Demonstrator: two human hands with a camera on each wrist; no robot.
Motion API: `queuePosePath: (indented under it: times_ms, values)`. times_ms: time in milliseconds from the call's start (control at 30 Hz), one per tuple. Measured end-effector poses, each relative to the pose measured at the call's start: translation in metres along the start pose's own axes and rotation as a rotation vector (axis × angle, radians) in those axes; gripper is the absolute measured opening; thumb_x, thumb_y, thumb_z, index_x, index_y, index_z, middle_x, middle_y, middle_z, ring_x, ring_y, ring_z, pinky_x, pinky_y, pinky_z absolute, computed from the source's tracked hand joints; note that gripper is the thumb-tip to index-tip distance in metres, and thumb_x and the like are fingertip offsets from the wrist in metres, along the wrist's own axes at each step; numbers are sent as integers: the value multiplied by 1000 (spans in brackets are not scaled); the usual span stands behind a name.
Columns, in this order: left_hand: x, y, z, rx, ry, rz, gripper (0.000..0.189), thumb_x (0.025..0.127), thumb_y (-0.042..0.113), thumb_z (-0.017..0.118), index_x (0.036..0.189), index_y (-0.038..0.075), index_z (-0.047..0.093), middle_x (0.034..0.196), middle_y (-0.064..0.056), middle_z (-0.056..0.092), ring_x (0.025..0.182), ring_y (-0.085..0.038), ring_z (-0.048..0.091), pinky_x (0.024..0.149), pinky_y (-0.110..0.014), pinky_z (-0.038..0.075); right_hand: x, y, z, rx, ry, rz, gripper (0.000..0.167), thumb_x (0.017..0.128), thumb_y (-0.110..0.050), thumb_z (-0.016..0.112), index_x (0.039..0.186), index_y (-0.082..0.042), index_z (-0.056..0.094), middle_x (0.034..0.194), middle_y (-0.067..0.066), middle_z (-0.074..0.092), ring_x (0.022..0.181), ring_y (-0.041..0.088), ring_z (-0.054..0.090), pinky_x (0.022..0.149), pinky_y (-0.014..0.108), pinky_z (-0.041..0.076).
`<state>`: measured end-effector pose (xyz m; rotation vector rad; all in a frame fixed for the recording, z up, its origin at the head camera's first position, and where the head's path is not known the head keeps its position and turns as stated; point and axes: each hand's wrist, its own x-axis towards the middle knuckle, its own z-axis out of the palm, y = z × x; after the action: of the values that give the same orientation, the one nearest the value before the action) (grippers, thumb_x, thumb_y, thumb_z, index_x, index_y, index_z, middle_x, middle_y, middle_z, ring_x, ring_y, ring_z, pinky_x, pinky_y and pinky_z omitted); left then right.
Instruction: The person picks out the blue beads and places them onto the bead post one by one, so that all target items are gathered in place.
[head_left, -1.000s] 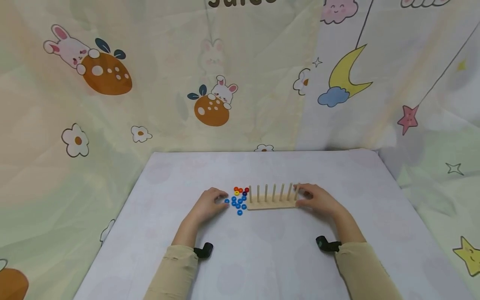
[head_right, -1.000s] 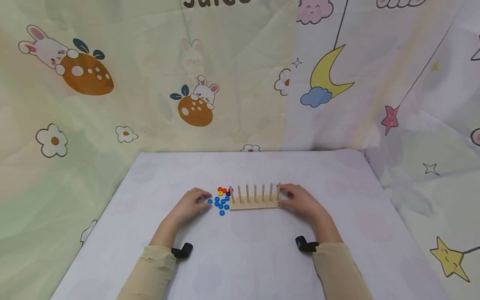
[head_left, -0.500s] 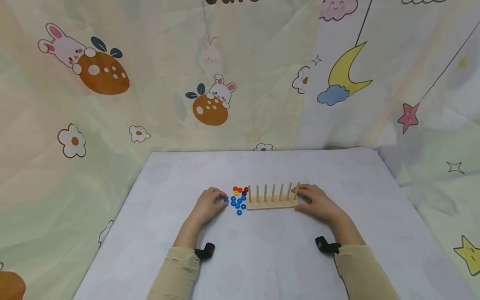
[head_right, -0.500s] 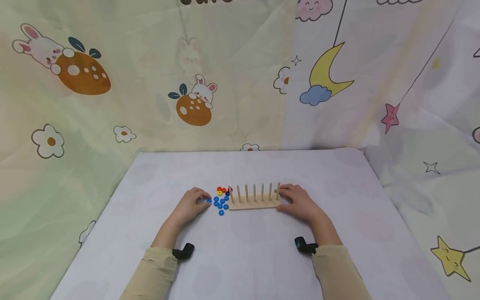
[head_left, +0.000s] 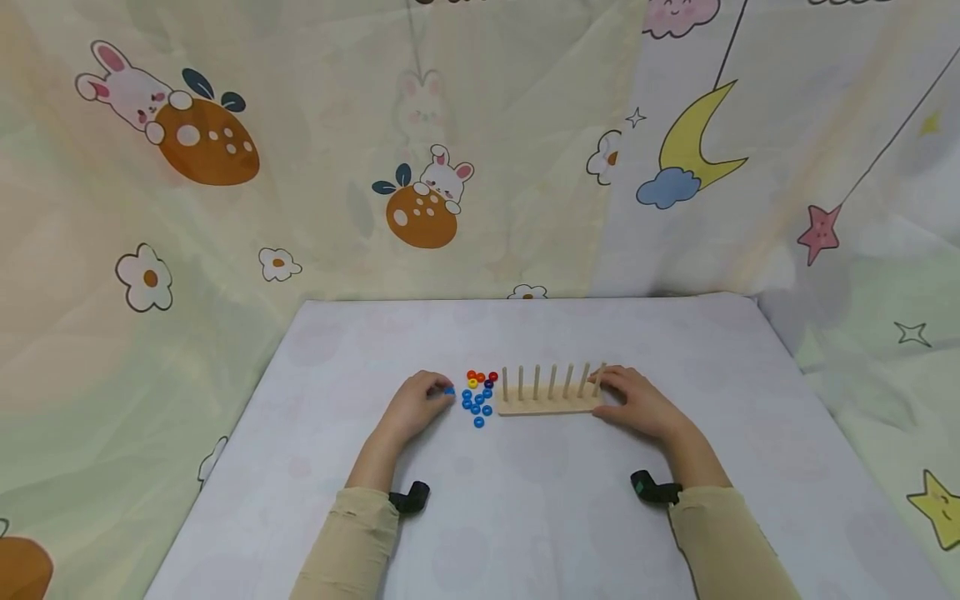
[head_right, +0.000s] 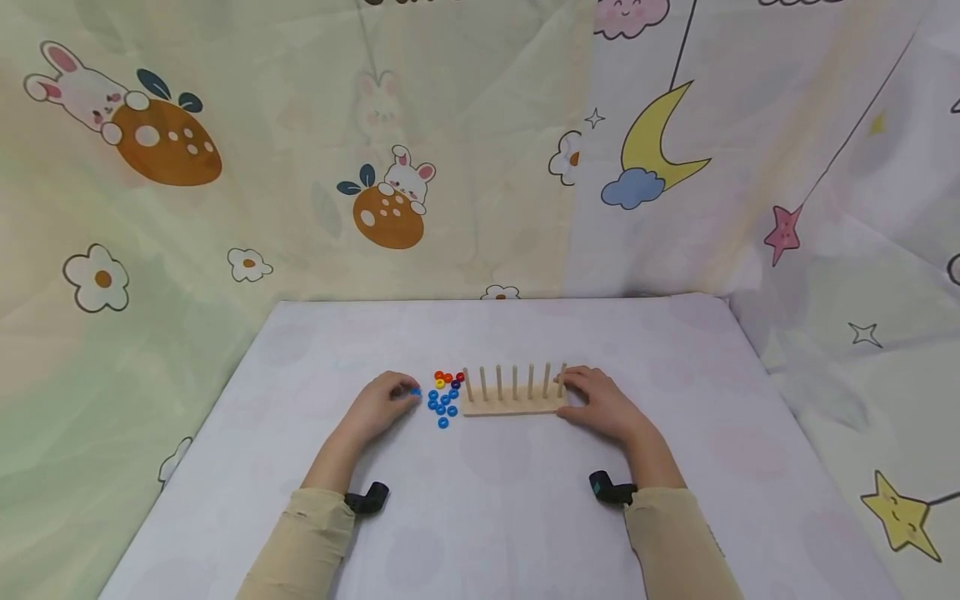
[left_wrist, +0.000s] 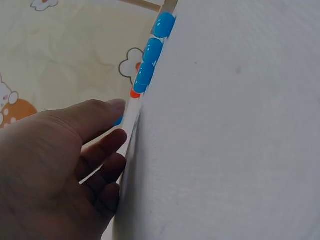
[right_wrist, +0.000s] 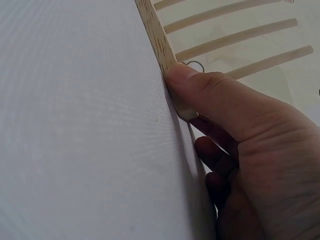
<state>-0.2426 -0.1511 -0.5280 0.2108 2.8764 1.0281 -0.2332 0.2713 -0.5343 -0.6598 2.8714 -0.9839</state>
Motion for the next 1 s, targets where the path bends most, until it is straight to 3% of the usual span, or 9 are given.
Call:
queuePosePath:
  times_ms: [267,433,600,1000]
  values:
    - [3,5,-8,-26,-1,-30,23,93,35,69,114,27,66,109,5,64,97,-16,58,88,-38,53,-2,4,0,19,3,1,53,82,-36,80,128,-16,62,140,13,52,134,37,43,110,58,33]
    - [5,11,-13,-50,-17,-36,24,93,36,69,115,29,66,104,6,64,94,-16,57,81,-34,53,-2,5,-2,17,12,-7,51,82,-38,80,127,-19,63,133,7,54,130,31,47,109,55,36]
    - [8,15,-16,-48,-20,-30,25,93,36,68,117,28,66,106,5,64,96,-18,57,84,-35,53,-2,4,-5,8,10,13,52,83,-40,79,127,-19,63,127,5,57,125,30,50,106,54,39]
    - [15,29,-22,-57,-35,-8,27,93,37,69,119,29,67,109,6,65,100,-18,57,86,-35,54,-4,0,-11,-24,-7,43,53,84,-36,79,130,-16,62,130,7,56,125,31,50,105,53,39]
